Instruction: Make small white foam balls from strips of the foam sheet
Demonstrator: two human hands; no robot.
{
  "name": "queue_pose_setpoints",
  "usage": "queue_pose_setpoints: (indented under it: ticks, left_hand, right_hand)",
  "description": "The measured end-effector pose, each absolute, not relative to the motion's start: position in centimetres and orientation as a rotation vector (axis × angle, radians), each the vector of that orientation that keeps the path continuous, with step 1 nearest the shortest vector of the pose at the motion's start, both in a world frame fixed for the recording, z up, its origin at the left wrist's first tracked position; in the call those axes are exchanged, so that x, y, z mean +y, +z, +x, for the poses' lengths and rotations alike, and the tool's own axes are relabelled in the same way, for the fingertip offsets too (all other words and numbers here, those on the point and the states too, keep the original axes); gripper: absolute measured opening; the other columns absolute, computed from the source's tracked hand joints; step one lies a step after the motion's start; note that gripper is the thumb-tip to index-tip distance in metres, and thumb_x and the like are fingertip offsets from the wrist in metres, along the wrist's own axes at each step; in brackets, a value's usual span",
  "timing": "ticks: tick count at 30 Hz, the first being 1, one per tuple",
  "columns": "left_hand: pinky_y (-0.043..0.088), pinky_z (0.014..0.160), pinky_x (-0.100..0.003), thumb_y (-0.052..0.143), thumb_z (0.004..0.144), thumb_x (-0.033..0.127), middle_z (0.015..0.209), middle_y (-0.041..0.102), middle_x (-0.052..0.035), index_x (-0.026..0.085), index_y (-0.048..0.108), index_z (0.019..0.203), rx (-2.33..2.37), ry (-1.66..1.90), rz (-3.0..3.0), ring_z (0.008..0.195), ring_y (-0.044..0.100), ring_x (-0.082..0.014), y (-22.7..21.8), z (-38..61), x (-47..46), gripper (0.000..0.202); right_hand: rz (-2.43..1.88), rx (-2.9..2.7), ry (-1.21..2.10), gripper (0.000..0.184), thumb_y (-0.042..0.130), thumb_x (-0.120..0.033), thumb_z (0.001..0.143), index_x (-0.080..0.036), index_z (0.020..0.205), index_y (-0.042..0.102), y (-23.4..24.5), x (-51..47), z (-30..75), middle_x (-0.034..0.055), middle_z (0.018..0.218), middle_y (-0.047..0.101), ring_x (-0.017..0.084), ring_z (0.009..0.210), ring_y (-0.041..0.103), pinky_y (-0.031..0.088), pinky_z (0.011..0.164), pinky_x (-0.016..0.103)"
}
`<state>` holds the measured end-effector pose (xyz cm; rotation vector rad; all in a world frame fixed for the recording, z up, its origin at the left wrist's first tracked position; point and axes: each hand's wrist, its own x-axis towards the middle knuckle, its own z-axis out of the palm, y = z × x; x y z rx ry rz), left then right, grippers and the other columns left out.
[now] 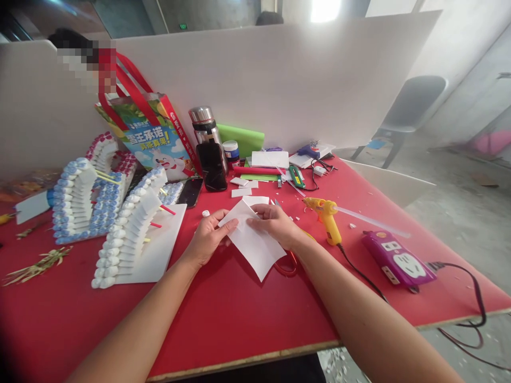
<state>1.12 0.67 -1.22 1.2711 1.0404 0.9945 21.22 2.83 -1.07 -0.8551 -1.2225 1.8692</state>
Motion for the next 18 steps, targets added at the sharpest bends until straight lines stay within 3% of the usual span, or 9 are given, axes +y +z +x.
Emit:
queue_pose_setpoints:
  ticks: [4, 8, 11, 14, 16, 18]
  left_hand:
    - [0.031, 0.045, -0.025, 0.066, 0.087, 0.046, 0.060, 0.053, 0.0047, 0.022, 0.061, 0.084, 1.064, 0.984, 1.386, 0.043, 0.041, -0.0085, -1.2, 1.2, 0.5, 0.025]
    - [0.037, 0.050, -0.026, 0.063, 0.089, 0.047, 0.063, 0.054, 0.0038, 0.023, 0.061, 0.089, 1.147, 1.020, 1.469, 0.050, 0.047, -0.0118, -1.0, 1.1, 0.4, 0.025]
    - [0.049, 0.073, -0.030, 0.057, 0.093, 0.045, 0.092, 0.068, -0.0038, 0.023, 0.063, 0.092, 1.345, 1.166, 1.774, 0.084, 0.064, -0.0200, -0.9, -0.1, 0.8, 0.023]
    - [0.049, 0.088, -0.036, 0.055, 0.094, 0.042, 0.129, 0.062, -0.0129, 0.021, 0.060, 0.095, 1.637, 1.166, 2.137, 0.118, 0.059, -0.0290, -0.7, -1.7, 2.1, 0.021]
    - [0.049, 0.090, -0.041, 0.049, 0.097, 0.041, 0.121, 0.064, -0.0184, 0.018, 0.057, 0.101, 1.881, 0.983, 2.229, 0.113, 0.063, -0.0322, -0.4, -2.3, 3.3, 0.024]
    - [0.051, 0.079, -0.040, 0.046, 0.098, 0.041, 0.116, 0.065, -0.0208, 0.015, 0.054, 0.108, 2.118, 0.679, 2.204, 0.099, 0.068, -0.0329, 0.2, -2.2, 4.5, 0.029]
  right_hand:
    - [-0.849, -1.227, 1.878, 0.042, 0.084, -0.037, 0.070, -0.016, 0.105, 0.072, -1.4, 2.6, 21.0, 0.0061, 0.083, 0.076, 0.019, 0.064, 0.070, 0.055, 0.058, 0.030]
    - [-0.841, -1.212, 1.860, 0.040, 0.083, -0.039, 0.072, -0.016, 0.103, 0.073, -1.6, 2.7, 20.6, 0.0062, 0.083, 0.076, 0.019, 0.064, 0.070, 0.055, 0.058, 0.030]
    - [-0.868, -1.125, 1.811, 0.036, 0.084, -0.038, 0.070, -0.017, 0.097, 0.074, -1.4, 2.8, 20.4, 0.0052, 0.080, 0.076, 0.019, 0.063, 0.070, 0.055, 0.058, 0.030]
    - [-0.878, -1.044, 1.791, 0.030, 0.084, -0.035, 0.069, -0.018, 0.091, 0.075, -1.1, 2.8, 20.3, 0.0044, 0.077, 0.076, 0.019, 0.063, 0.070, 0.055, 0.058, 0.030]
    - [-0.863, -1.035, 1.800, 0.027, 0.084, -0.034, 0.069, -0.018, 0.090, 0.076, -1.1, 2.7, 20.3, 0.0042, 0.076, 0.076, 0.019, 0.063, 0.070, 0.056, 0.059, 0.030]
    - [-0.852, -1.059, 1.811, 0.027, 0.083, -0.034, 0.070, -0.018, 0.091, 0.076, -1.1, 2.6, 20.4, 0.0043, 0.076, 0.076, 0.019, 0.062, 0.070, 0.055, 0.058, 0.030]
